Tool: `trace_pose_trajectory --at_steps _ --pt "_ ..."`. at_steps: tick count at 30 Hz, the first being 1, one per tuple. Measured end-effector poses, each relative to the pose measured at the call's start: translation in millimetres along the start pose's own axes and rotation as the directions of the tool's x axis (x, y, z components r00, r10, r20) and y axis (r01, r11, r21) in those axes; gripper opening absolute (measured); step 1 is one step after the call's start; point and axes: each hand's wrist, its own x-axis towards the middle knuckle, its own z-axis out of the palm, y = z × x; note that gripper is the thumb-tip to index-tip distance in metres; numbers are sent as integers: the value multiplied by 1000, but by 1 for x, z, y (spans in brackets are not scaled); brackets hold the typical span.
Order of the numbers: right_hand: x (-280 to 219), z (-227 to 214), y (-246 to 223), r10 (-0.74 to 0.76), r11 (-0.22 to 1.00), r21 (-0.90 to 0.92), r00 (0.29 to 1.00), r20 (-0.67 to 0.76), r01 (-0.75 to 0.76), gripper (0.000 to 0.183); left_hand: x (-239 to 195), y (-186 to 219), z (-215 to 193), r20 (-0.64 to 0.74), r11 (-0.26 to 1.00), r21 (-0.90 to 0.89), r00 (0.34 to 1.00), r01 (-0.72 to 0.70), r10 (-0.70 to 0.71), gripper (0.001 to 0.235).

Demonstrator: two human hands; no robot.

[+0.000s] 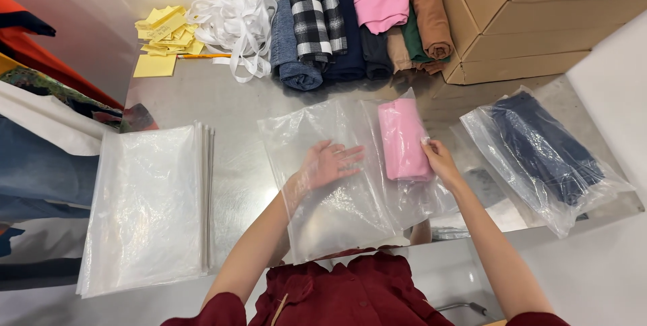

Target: The person places folded clothes into clear plastic bags, seals them, and stacks them. They then untie a ribbon on a cardboard box, remove two packaged items, and place the empty box aside. The person continues to package another folded garment and stacks the sealed bags.

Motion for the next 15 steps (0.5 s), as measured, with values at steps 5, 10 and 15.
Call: trace_pose_trajectory --at_steps 5,10,15 --pt "18 1 16 5 999 49 1000 10 -6 44 31 -5 -24 -44 949 310 998 54 -43 77" --pt "38 0 43 -17 995 97 999 -31 20 35 13 -2 3 -154 774 628 988 81 21 100" --pt "49 -8 69 17 982 191 992 -124 7 26 -18 6 57 -286 795 588 958 148 33 128"
